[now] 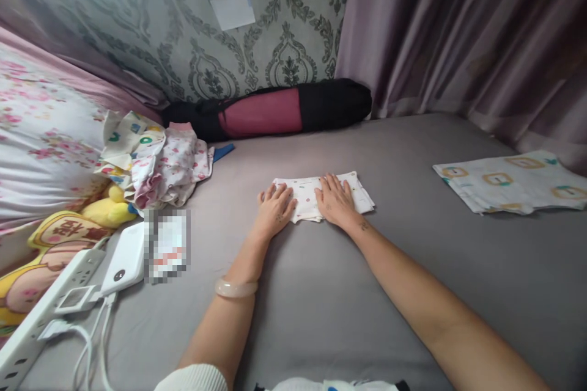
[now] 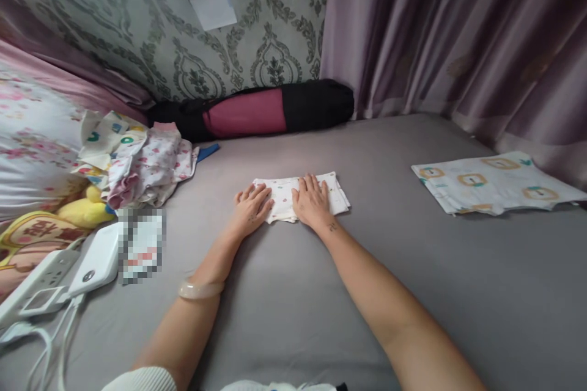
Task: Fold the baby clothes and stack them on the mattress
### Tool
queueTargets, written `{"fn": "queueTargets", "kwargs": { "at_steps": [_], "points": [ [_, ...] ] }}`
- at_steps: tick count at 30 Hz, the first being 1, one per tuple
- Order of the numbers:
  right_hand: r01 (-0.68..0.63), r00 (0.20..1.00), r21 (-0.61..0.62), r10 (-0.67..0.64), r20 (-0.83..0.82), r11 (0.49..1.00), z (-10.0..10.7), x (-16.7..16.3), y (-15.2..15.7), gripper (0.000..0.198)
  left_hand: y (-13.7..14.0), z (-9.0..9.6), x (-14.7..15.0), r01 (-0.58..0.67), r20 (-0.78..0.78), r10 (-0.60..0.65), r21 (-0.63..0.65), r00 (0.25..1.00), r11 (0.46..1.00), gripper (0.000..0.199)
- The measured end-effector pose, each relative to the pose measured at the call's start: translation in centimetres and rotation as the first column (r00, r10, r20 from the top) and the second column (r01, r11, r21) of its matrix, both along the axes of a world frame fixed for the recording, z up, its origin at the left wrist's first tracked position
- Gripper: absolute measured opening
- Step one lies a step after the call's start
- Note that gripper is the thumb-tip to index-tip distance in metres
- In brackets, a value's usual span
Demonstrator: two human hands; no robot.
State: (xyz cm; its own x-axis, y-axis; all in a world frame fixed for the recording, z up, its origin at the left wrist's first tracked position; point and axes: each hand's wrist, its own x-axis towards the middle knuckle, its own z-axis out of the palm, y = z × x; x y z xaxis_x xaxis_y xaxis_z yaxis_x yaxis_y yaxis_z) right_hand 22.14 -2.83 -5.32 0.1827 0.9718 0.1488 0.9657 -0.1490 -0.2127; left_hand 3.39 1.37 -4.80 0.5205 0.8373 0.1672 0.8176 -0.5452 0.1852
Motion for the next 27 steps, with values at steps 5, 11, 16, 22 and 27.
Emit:
{"fn": "queueTargets", "kwargs": {
  "at_steps": [5,11,16,22,27],
  "points": [
    [0.004,1.000,0.010,-0.004,-0.005,1.000,0.2,-0.1,-0.1,0.054,0.0,0.0,0.0,0.002,-0.009,-0.002,-0.002,1.000,1.000,0.043],
    [0.006,1.000,-0.001,-0.006,-0.012,1.000,1.1,0.7,-0.2,0.054,0.1,-0.2,0.0,-0.002,-0.003,0.002,0.008,1.000,1.000,0.043],
    [0.085,0.996,-0.011,-0.085,0.014,0.996,0.6,1.7,0.0,0.056,0.2,-0.5,-0.1,-0.004,-0.002,0.004,0.014,1.000,1.000,0.043],
    [0.082,0.996,-0.035,-0.082,0.020,0.996,0.3,1.6,0.0,0.058,0.2,-0.7,-0.1,0.006,0.002,-0.006,0.032,1.000,0.999,0.044],
    [0.082,0.997,-0.050,-0.081,0.016,0.995,0.9,2.2,-0.1,0.057,0.2,-0.5,-0.1,0.003,0.009,-0.003,0.031,1.000,1.000,0.042]
  ]
}}
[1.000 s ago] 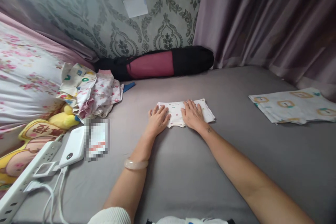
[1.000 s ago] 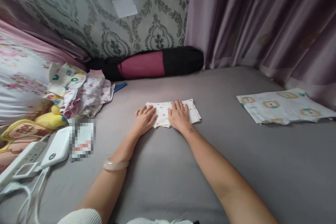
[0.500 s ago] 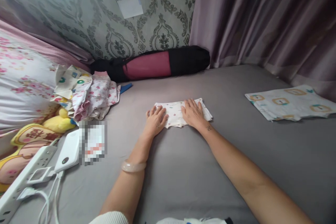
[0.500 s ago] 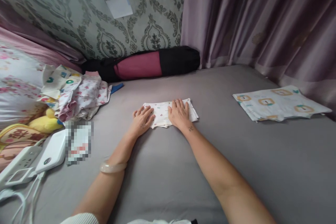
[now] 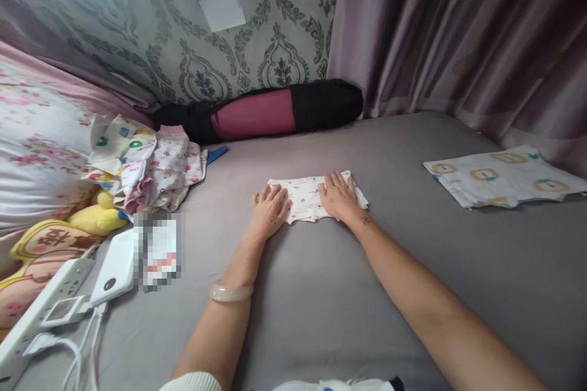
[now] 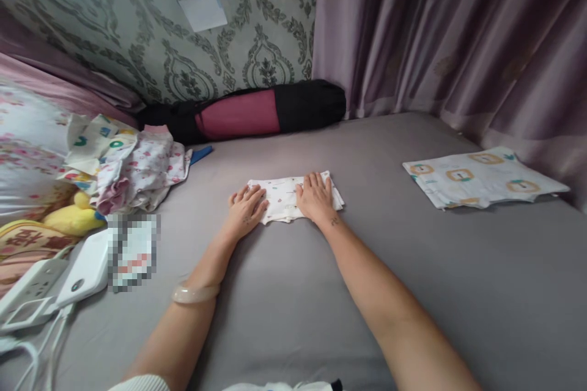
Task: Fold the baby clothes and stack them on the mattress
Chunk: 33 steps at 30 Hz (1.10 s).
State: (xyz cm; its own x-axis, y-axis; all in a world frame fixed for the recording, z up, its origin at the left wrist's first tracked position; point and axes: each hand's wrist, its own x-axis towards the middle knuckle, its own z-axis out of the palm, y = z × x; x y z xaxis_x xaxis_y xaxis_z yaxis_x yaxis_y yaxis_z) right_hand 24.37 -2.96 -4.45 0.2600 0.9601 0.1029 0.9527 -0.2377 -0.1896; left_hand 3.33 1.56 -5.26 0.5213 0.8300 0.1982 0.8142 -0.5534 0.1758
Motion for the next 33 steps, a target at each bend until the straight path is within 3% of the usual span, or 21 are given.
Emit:
{"fn": "queueTargets", "kwargs": {
  "at_steps": [6,26,29,33],
  "points": [
    [0.096,0.994,-0.008,-0.095,0.045,0.995,-0.5,2.2,0.2,0.059,0.0,0.2,0.0,0.002,0.012,-0.002,-0.014,1.000,1.000,0.040],
    [0.100,0.993,-0.047,-0.097,0.062,0.994,-0.7,3.8,-0.2,0.060,-0.2,0.6,0.0,-0.004,0.022,0.004,-0.026,1.000,1.000,0.039],
    [0.098,0.992,0.004,-0.098,0.084,0.995,-0.3,3.1,-0.2,0.059,-0.2,0.6,0.0,-0.003,0.023,0.004,-0.024,1.000,1.000,0.038],
    [0.001,0.995,0.087,-0.009,0.095,0.996,-0.2,1.3,-0.1,0.058,-0.3,0.7,0.0,0.004,0.032,-0.003,-0.030,0.999,1.000,0.038]
  ]
}}
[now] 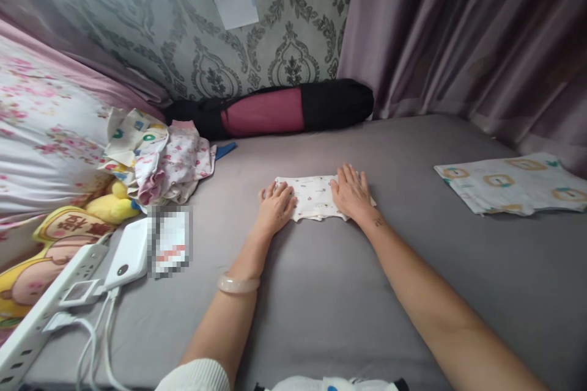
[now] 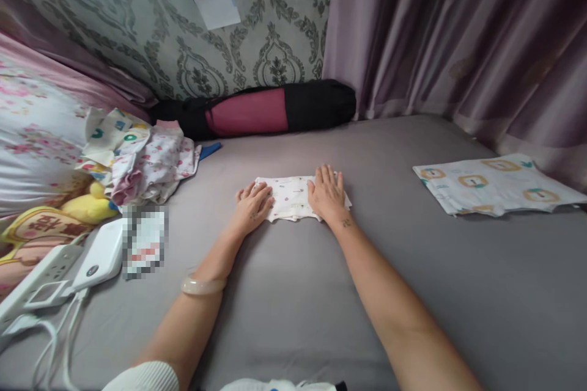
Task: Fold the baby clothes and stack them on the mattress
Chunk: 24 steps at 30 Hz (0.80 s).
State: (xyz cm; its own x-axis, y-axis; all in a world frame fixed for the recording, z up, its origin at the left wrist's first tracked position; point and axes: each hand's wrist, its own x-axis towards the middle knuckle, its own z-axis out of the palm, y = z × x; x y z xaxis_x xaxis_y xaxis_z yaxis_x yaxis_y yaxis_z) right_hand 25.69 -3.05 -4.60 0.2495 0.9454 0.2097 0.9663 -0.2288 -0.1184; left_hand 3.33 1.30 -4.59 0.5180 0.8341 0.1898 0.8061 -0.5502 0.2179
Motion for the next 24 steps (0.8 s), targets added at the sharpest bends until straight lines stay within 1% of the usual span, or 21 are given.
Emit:
{"fn": "queueTargets", "kwargs": {
  "at_steps": [2,5,9,13,18,21,24],
  "points": [
    [-0.039,0.999,-0.032,0.039,-0.021,0.999,-0.3,-0.8,0.1,0.059,0.0,0.0,0.0,-0.001,0.006,0.001,0.000,1.000,1.000,0.038],
    [-0.052,0.998,-0.072,0.049,-0.041,0.996,-0.8,-1.2,0.1,0.059,0.0,0.0,-0.1,-0.002,0.017,0.002,0.005,1.000,1.000,0.038],
    [-0.055,0.998,-0.069,0.053,-0.034,0.996,-1.1,-0.9,0.2,0.059,0.0,-0.1,-0.1,0.005,0.028,-0.005,0.002,1.000,1.000,0.038],
    [-0.057,0.998,-0.069,0.055,-0.036,0.996,-0.9,-0.9,0.2,0.059,0.0,0.0,-0.1,0.004,0.041,-0.005,0.017,0.999,1.000,0.036],
    [-0.121,0.991,-0.030,0.118,-0.066,0.992,-0.3,-2.1,0.1,0.059,0.1,0.1,0.0,0.013,0.048,-0.015,0.036,0.999,0.999,0.034],
    [-0.156,0.986,-0.046,0.152,-0.074,0.987,-0.3,-2.8,0.0,0.058,0.1,0.0,0.0,0.012,0.052,-0.014,0.040,0.999,0.999,0.033],
    [-0.155,0.986,-0.047,0.152,-0.063,0.987,-0.6,-3.0,0.0,0.058,0.1,-0.1,-0.1,0.013,0.057,-0.016,0.046,0.998,0.999,0.033]
  ]
}}
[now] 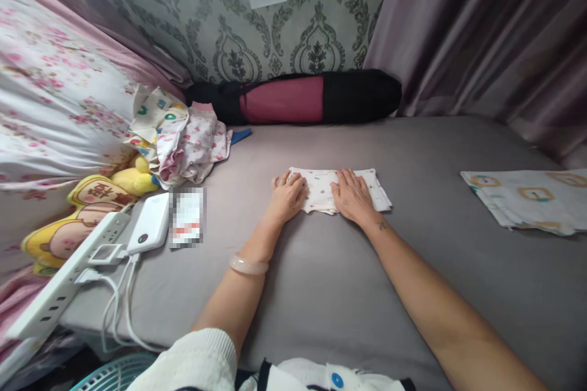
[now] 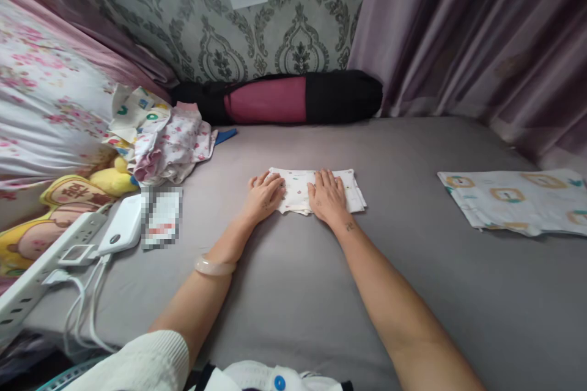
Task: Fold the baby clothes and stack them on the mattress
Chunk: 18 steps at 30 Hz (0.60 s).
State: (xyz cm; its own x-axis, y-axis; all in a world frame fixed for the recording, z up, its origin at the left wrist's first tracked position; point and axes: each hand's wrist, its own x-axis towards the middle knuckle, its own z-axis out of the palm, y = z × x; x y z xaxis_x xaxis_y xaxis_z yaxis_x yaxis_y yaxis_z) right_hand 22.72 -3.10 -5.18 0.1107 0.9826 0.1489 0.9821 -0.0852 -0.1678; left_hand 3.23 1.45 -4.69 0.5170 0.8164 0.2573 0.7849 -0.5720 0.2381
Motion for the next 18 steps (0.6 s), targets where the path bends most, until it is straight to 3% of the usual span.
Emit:
{"fn": "queueTargets", "kwargs": {
  "at_steps": [12,18],
  "points": [
    [-0.011,1.000,0.006,0.012,-0.011,1.000,1.2,-1.6,0.5,0.058,0.1,0.3,0.0,-0.033,0.028,0.032,0.019,0.999,0.999,0.032],
    [-0.052,0.999,-0.013,0.052,0.003,0.999,0.5,-2.6,1.1,0.058,0.3,0.1,-0.1,-0.068,0.049,0.066,0.033,0.997,0.997,0.033]
  ]
}}
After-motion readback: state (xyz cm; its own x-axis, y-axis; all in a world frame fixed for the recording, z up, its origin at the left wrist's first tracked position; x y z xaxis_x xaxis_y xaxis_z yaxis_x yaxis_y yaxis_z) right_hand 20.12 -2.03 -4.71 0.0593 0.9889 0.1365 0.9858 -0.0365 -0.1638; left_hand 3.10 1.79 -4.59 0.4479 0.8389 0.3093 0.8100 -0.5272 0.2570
